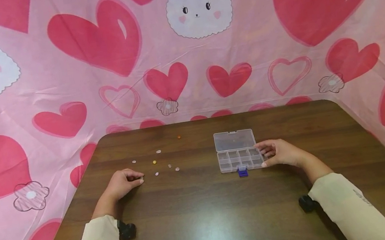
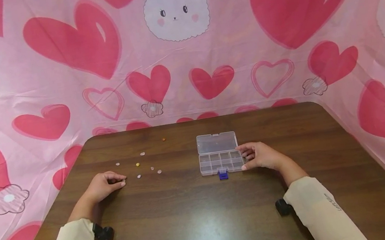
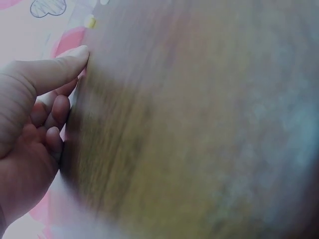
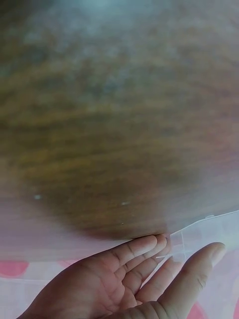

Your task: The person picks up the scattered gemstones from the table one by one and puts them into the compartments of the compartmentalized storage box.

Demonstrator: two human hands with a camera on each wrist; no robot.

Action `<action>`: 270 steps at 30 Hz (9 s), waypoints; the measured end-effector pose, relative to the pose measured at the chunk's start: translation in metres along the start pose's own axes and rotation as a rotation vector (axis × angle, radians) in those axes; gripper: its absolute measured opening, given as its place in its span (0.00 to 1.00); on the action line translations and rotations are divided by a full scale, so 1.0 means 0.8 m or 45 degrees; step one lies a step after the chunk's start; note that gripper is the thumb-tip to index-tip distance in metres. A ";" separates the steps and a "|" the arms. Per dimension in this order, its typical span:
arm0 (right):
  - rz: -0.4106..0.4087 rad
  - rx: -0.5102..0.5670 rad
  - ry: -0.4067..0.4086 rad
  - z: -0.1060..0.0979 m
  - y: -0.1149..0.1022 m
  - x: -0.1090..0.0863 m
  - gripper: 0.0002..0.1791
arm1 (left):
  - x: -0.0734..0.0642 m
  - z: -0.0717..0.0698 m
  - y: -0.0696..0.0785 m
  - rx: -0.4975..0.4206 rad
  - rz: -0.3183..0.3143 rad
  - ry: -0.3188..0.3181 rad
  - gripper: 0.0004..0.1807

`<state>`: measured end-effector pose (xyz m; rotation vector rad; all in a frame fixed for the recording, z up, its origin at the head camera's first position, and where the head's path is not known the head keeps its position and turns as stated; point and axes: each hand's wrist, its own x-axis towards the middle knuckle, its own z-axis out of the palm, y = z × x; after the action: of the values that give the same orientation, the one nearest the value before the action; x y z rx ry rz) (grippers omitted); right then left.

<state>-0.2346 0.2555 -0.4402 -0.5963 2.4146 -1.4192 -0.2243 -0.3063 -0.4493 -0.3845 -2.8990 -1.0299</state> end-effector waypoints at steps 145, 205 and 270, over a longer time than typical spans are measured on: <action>0.054 -0.078 0.002 0.001 -0.003 -0.002 0.38 | 0.039 0.100 0.172 -0.648 0.162 -0.142 0.13; 0.040 -0.101 0.016 0.002 0.002 -0.001 0.38 | 0.100 0.161 0.222 -0.434 0.323 -0.293 0.09; 0.030 -0.112 0.002 0.002 0.000 0.000 0.39 | 0.080 0.125 0.184 -0.429 0.286 -0.247 0.14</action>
<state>-0.2343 0.2542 -0.4410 -0.5846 2.4877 -1.3104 -0.2459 -0.1197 -0.4286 -0.8473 -2.7455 -1.5153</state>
